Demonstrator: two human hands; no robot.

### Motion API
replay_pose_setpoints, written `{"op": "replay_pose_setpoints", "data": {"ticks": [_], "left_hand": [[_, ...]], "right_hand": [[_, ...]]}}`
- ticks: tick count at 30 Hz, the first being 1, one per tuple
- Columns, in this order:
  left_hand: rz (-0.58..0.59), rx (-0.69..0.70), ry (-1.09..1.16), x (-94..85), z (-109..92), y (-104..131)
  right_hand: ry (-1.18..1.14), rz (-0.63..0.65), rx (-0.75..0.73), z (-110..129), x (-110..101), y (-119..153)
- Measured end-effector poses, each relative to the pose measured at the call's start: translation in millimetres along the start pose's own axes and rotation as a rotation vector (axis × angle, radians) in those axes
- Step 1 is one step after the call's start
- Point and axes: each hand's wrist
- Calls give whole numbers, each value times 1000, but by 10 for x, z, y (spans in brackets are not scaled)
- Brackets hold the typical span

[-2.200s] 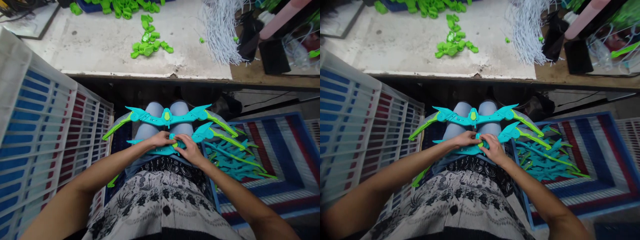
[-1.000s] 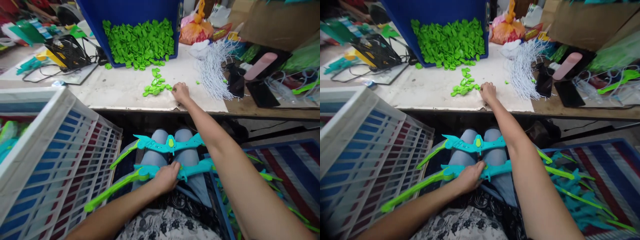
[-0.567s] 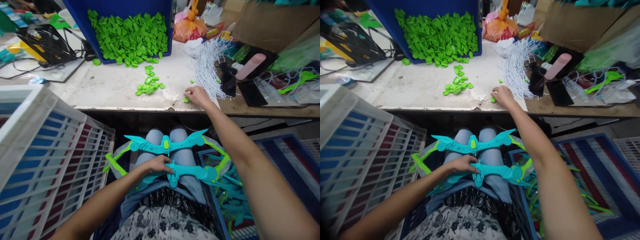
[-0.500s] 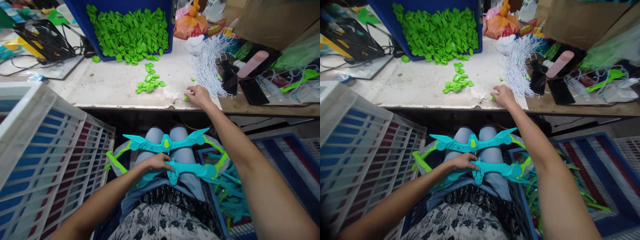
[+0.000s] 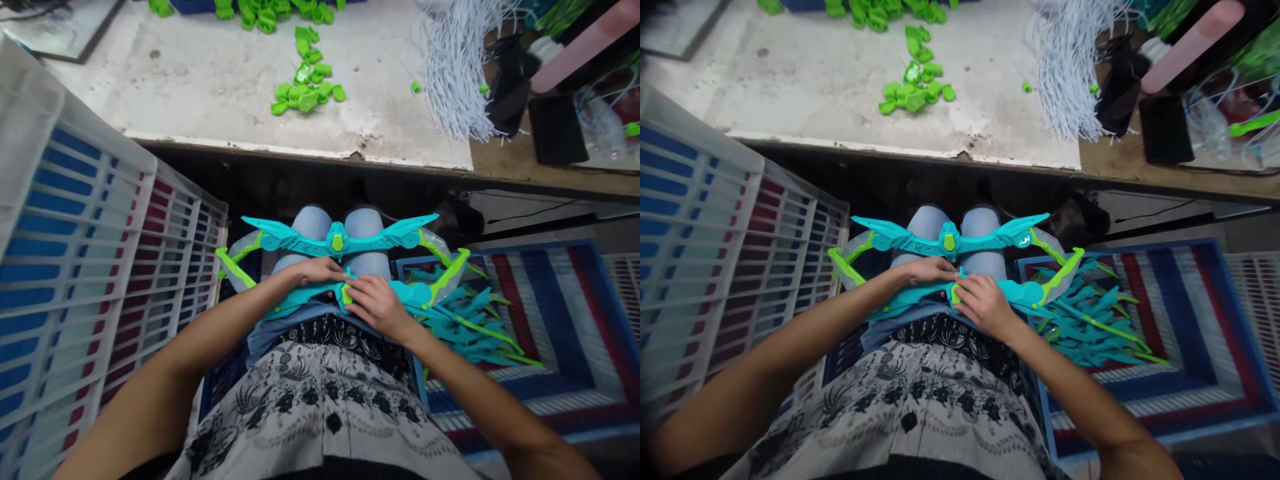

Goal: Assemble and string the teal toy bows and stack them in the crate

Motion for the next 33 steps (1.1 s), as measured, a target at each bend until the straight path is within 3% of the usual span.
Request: {"op": "replay_pose_setpoints", "data": {"ticks": [3, 6, 10, 15, 18, 24, 29, 33], "left_hand": [[26, 1, 46, 26, -12, 7], [25, 19, 44, 43, -5, 19], [42, 46, 21, 38, 37, 12], [19, 105, -62, 10, 61, 5], [62, 123, -106, -2, 47, 15], [-24, 144, -319, 22, 30, -25], [-115, 123, -270, 84, 46, -7], [-100, 122, -279, 114, 39, 18]], "right_hand": [[4, -31, 98, 48, 249, 191], [-26, -91, 180, 27, 318, 178], [-56, -123, 196, 59, 293, 139], [-76, -69, 171, 65, 238, 117], [-86, -62, 281, 31, 232, 70], [-145, 53, 531, -17, 242, -87], [-82, 105, 529, 11, 238, -148], [-72, 101, 493, 45, 251, -75]]}}
Point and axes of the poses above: each hand's wrist, its own y-axis away from the middle knuckle, its own x-axis out of the palm, z = x × y, and after that the axes turned 2 degrees about y, right-handed
